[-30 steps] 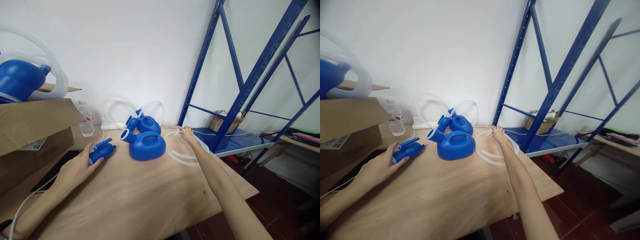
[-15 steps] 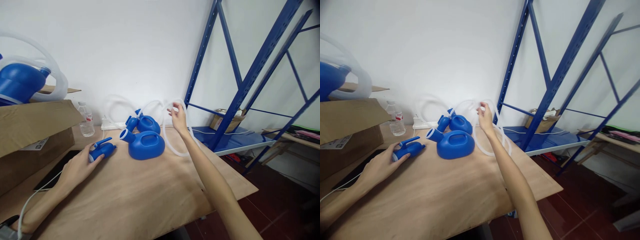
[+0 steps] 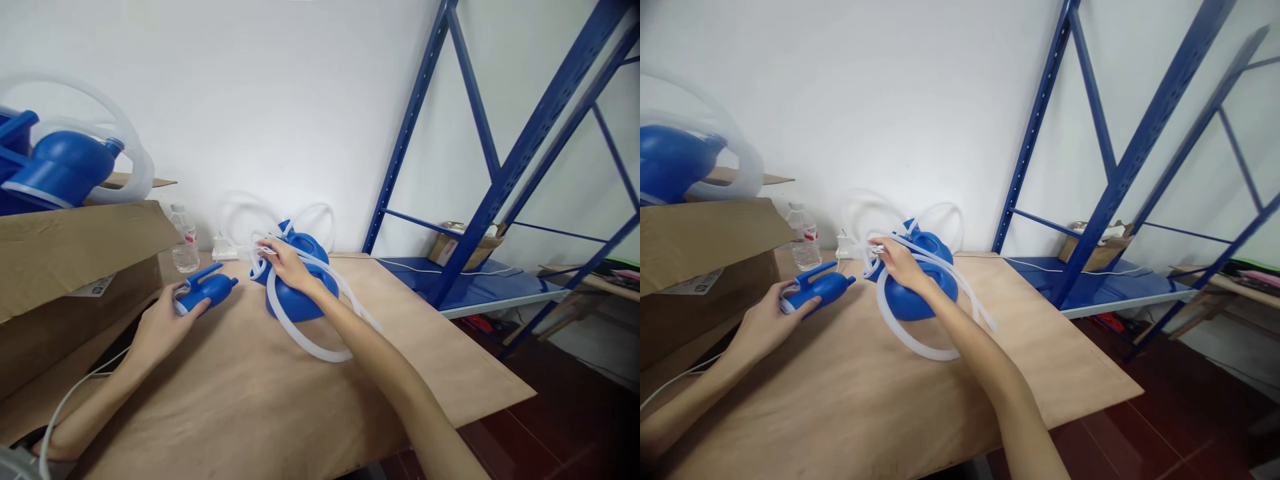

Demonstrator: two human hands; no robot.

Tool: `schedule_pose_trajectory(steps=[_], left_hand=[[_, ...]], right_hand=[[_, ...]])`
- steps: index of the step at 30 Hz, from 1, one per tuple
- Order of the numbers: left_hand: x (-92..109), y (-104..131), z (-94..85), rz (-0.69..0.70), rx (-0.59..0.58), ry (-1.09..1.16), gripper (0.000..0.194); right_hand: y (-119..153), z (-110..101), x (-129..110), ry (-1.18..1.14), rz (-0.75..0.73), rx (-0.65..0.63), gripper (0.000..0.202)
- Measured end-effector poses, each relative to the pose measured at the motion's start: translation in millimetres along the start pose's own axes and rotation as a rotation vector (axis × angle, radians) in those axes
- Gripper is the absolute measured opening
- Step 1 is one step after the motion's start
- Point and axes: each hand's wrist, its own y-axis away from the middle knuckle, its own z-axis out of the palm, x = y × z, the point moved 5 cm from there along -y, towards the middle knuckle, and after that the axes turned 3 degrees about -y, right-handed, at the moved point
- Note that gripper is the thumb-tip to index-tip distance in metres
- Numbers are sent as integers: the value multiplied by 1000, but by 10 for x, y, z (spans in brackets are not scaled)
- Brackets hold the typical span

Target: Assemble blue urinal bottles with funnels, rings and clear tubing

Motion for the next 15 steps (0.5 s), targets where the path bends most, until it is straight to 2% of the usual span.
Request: schedule_pose_trajectory(steps=[3, 6, 9, 11, 13, 15], left_hand=[[-115, -19, 114, -36, -82, -62, 76], [-60, -7, 149, 58, -71, -77, 76], [208, -20, 104, 183, 20, -36, 77], [462, -94, 82, 230, 26, 53, 81], [701, -229, 96, 195, -41, 244, 90], [897, -378, 162, 117, -182, 468, 94]], right_hand=[[-9, 75, 35, -44, 29, -34, 27], [-22, 72, 101, -141, 110, -61, 27], [-48, 61, 163, -217, 178, -83, 27], [-66, 64, 181, -233, 192, -84, 25], [-76, 79, 175, -228, 178, -85, 24], [-75, 100, 156, -234, 156, -85, 24]])
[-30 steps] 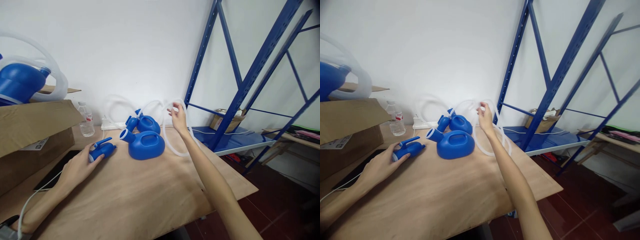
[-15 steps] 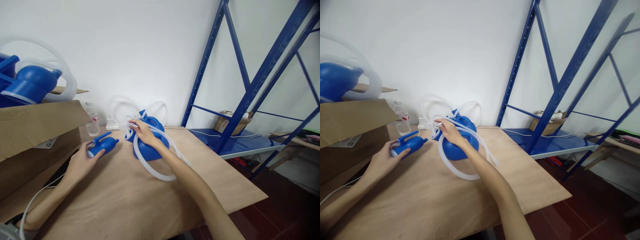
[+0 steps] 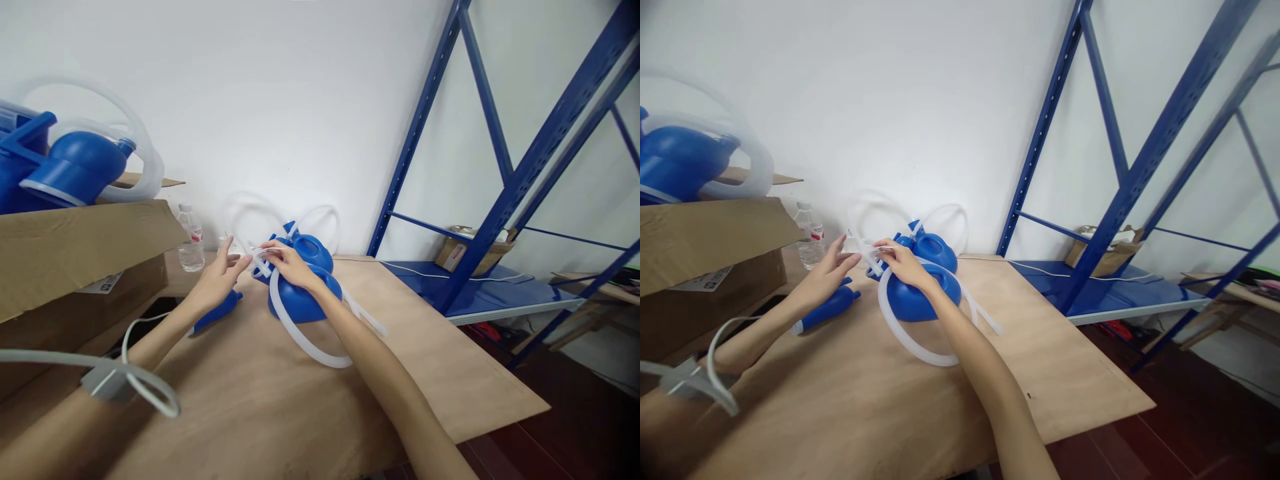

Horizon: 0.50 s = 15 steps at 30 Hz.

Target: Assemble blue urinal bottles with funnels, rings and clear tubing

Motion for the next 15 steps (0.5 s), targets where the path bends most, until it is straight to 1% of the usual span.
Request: schedule_pose_trajectory(steps=[3, 5, 7, 9, 11, 13, 15], left_hand=[[124, -187, 123, -18, -121, 194, 77], [116, -231, 153, -21, -167, 296, 68], [52, -234, 154, -46, -200, 383, 66], [-19, -229, 120, -64, -170, 444, 67], [-57, -232, 78, -48, -85, 498, 69], [-53, -234, 84, -12, -13, 538, 73], [-15, -222, 162, 33, 6, 511, 81]], right_hand=[[27, 11, -31, -46, -30, -12, 29], [64, -23, -63, -19, -43, -41, 34], [122, -113, -104, 113, -44, -63, 39], [201, -263, -145, 304, -23, -59, 45], [302, -427, -172, 463, 25, -78, 46], [418, -554, -180, 525, 79, -147, 43], [534, -625, -173, 522, 124, -218, 41]])
